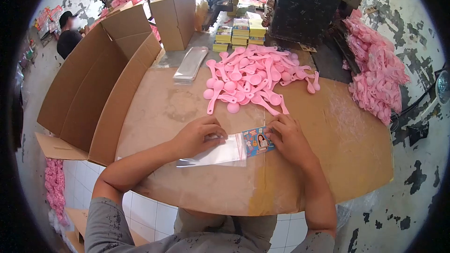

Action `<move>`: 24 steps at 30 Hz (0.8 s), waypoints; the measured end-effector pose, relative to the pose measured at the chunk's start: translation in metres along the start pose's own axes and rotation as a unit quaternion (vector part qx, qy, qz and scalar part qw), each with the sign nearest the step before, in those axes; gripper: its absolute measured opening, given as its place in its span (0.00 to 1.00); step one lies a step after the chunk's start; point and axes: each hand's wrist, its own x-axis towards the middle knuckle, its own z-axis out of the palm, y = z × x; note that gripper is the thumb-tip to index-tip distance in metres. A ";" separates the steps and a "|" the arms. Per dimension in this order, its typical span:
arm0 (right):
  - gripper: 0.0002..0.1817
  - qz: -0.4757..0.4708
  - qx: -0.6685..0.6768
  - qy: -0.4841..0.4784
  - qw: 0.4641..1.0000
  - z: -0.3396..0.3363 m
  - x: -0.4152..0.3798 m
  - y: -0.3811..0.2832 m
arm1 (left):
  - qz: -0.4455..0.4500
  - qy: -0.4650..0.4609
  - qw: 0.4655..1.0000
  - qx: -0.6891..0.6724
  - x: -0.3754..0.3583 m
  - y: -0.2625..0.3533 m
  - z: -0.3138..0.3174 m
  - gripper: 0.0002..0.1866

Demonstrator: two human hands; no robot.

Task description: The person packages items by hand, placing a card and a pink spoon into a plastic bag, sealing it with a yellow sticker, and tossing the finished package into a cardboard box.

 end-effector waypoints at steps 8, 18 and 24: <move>0.19 -0.024 -0.014 0.047 0.998 0.005 -0.001 -0.016 | 0.010 0.020 0.999 0.024 0.002 0.013 0.001 0.11; 0.22 -0.029 -0.022 0.070 0.997 0.010 0.000 -0.020 | -0.051 0.073 0.996 -0.030 0.002 0.007 0.007 0.10; 0.19 -0.034 -0.029 0.094 0.995 0.013 -0.004 -0.024 | -0.097 0.066 0.988 -0.100 0.004 0.010 0.001 0.06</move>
